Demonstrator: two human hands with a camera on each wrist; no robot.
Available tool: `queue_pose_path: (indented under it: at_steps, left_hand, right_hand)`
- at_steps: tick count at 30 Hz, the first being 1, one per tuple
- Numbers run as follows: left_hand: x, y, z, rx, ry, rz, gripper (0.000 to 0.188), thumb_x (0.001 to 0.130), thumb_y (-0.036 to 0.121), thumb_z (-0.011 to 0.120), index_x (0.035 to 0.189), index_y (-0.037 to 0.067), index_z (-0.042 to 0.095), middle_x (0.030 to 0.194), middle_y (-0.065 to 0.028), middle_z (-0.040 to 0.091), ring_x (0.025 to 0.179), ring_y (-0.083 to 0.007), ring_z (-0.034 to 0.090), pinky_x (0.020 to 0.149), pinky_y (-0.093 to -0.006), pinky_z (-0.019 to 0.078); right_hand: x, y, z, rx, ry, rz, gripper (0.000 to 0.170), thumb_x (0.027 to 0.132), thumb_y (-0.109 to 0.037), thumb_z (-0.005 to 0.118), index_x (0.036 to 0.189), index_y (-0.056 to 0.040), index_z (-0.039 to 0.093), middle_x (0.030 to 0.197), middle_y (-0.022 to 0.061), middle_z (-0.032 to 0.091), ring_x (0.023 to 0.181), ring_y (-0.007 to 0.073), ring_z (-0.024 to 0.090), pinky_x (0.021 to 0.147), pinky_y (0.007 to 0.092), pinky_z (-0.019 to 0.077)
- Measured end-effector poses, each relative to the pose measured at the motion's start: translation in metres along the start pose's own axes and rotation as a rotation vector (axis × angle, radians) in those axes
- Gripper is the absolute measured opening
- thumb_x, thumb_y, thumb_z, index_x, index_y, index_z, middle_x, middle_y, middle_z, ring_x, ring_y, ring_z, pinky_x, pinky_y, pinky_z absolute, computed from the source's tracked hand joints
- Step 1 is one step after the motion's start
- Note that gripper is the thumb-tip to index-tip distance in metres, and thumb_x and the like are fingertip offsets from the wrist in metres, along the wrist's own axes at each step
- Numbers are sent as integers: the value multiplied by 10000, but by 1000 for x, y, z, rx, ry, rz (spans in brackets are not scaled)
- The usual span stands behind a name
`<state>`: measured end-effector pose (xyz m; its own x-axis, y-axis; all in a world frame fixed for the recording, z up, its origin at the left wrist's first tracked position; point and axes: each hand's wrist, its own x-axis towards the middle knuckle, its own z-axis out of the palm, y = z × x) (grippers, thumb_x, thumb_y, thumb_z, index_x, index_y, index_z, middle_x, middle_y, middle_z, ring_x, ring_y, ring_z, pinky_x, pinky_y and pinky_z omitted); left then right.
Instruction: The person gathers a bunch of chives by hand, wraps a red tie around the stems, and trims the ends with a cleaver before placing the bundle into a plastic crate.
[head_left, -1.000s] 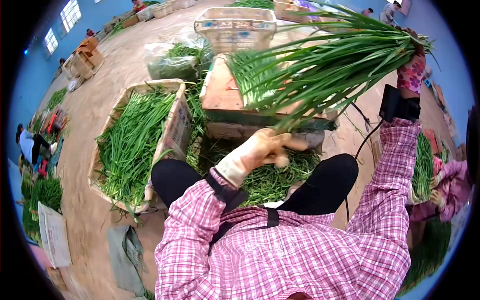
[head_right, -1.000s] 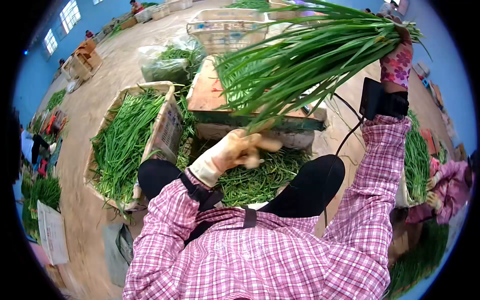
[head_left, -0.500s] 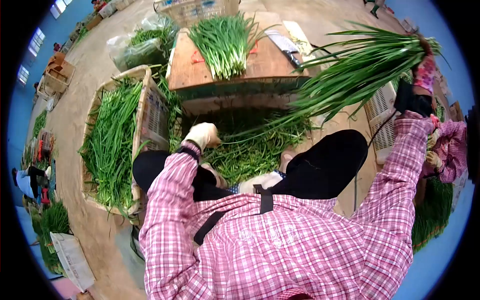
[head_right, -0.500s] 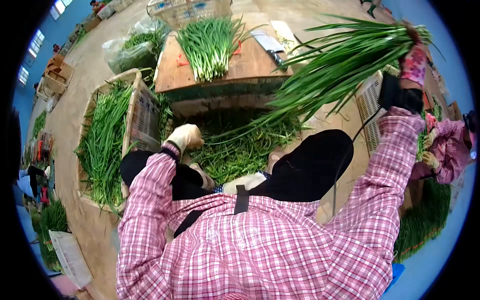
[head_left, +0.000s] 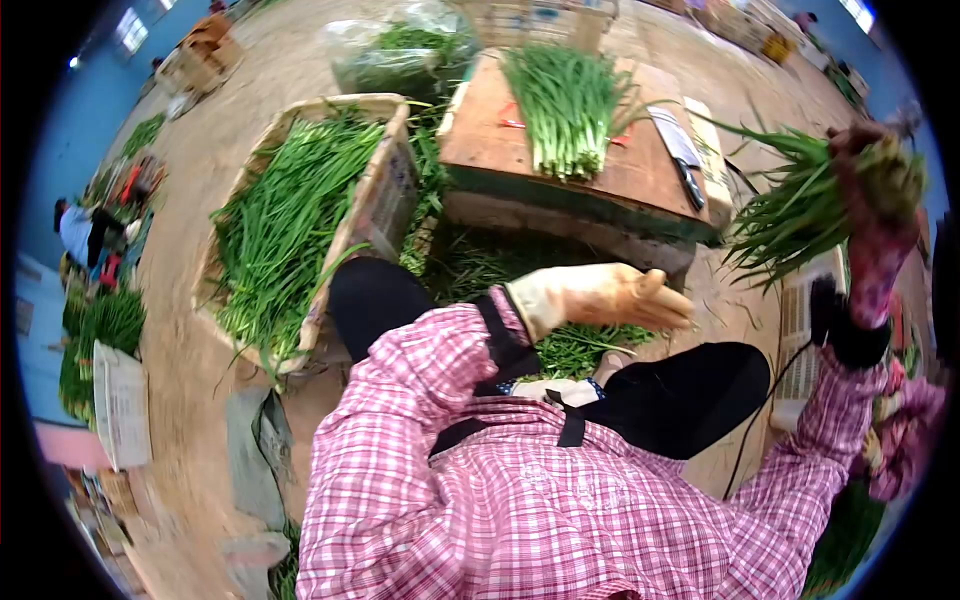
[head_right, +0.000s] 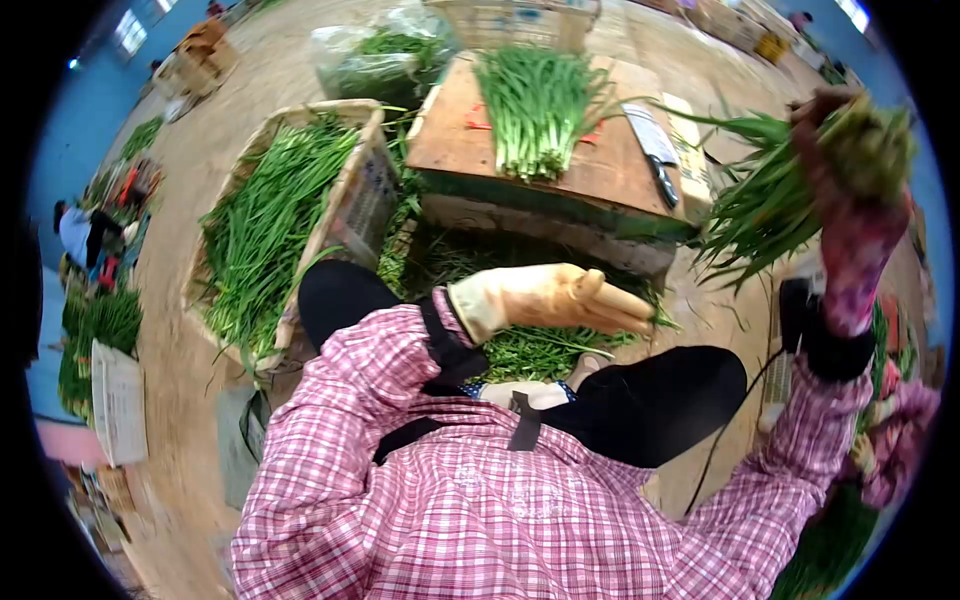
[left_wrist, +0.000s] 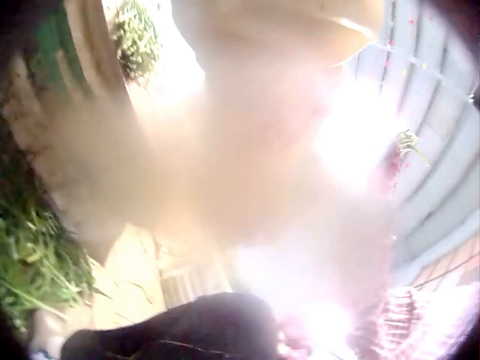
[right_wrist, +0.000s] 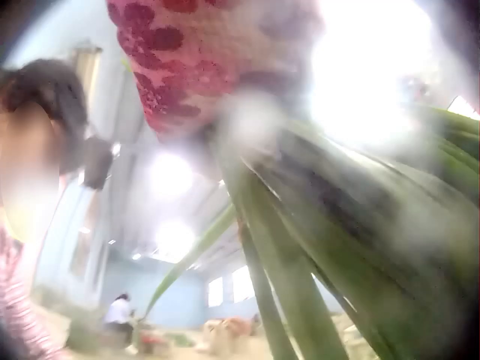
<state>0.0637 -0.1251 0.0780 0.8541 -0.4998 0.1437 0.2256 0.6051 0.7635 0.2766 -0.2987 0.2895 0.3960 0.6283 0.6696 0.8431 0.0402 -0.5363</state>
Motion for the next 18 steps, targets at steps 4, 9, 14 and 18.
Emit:
queue_pose_path:
  at_steps: [4,9,14,18]
  left_hand:
    - [-1,-5,32,-152,-54,261,1083,834,805,391,1516,-26,259,1465,-223,454,1378,-275,412,1176,-415,285]
    - [-31,-2,56,-221,179,290,1229,662,867,503,1529,29,269,1487,-215,429,1366,-313,445,1143,-475,369]
    - [-58,2,64,-280,131,301,1081,774,709,611,1535,29,256,1518,-208,390,1393,-339,410,1152,-470,366]
    - [-72,30,82,-239,316,337,712,913,332,672,1467,-10,384,1410,-196,507,1233,-251,557,1045,-393,479]
  right_hand:
    - [-32,-80,82,-109,-588,-758,373,795,-326,670,1010,-21,658,1036,100,647,908,269,646,879,455,536]
    - [-113,-93,141,448,-1159,-404,312,788,-232,604,1052,-68,635,988,72,599,977,239,597,938,425,487]
    - [-113,-93,152,428,-1339,-365,314,841,-206,582,1119,-64,608,1079,97,575,1051,256,569,982,430,464]
    - [-113,-91,185,405,-1361,-420,317,883,-185,564,1173,-60,585,1152,116,556,1110,269,547,1016,434,445]
